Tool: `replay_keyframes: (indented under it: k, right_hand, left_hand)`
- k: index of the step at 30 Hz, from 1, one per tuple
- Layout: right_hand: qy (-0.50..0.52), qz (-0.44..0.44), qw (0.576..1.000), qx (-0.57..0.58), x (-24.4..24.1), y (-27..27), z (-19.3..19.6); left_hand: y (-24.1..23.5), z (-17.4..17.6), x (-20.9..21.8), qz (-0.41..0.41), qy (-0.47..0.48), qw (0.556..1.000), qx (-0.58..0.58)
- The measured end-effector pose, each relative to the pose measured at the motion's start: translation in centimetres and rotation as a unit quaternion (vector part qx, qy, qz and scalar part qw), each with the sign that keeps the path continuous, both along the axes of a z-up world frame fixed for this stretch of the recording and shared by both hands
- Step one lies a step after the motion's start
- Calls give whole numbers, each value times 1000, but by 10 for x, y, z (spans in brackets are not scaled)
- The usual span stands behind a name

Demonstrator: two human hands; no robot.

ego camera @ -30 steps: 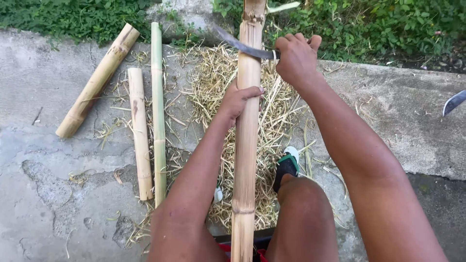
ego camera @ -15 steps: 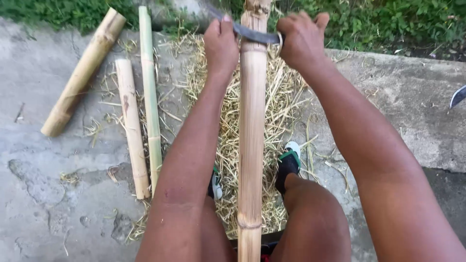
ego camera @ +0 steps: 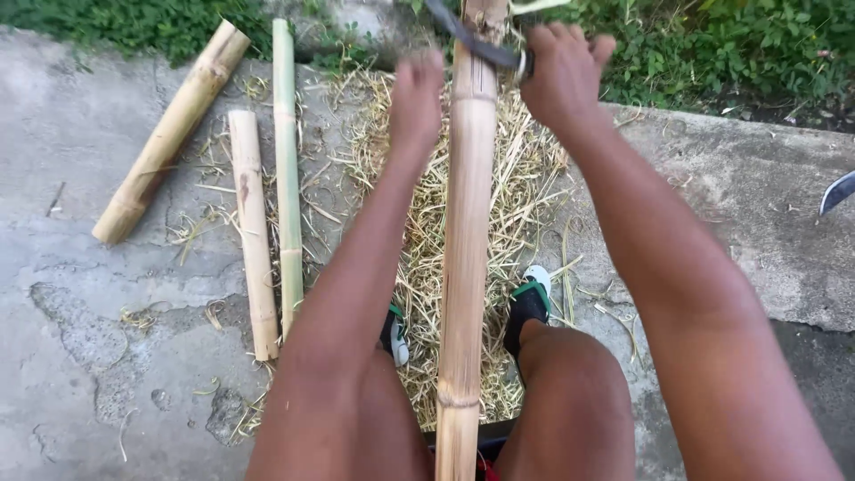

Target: Shaving or stripping the outer layer of a bamboo pole using a curved knife.

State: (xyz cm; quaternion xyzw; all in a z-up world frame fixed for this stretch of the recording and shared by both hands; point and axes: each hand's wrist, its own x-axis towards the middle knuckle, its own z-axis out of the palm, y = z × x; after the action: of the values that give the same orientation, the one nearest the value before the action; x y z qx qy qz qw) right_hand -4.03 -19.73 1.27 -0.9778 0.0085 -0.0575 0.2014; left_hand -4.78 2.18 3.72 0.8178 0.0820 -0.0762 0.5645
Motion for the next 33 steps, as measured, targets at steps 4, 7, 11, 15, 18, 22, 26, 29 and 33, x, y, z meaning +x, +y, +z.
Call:
replay_keyframes:
  k: [4, 7, 11, 15, 18, 22, 26, 29, 33]
  right_hand:
    - [-80, -49, 995, 33, -93, -10, -14]
    - [-21, -83, 985, 148, -193, -16, -21]
    - [133, -121, 969, 167, -317, -34, -45]
    - [188, -136, 958, 170, -412, -65, -79]
    - [132, -165, 949, 232, -444, -91, -65]
    - [139, -196, 948, 209, -493, -103, -2]
    - [45, -241, 914, 322, -519, -101, 33]
    - [-29, -177, 898, 402, -534, -62, 64]
    - [-36, -110, 984, 138, -558, -4, 103]
  left_hand:
    - [19, 38, -162, -92, 187, 978, -22]
    - [36, 19, -259, -135, 129, 980, -71]
    - [47, 37, -313, -51, 199, 974, -94]
    - [55, 64, -318, -66, 292, 935, -190]
    - [79, 71, -328, -63, 307, 907, -282]
    - [104, 83, -343, -87, 277, 923, -252]
    - [128, 128, -350, -2, 170, 970, -174]
    - [144, 141, -343, 89, 99, 960, -245]
    - [163, 127, -332, 209, -104, 912, -336]
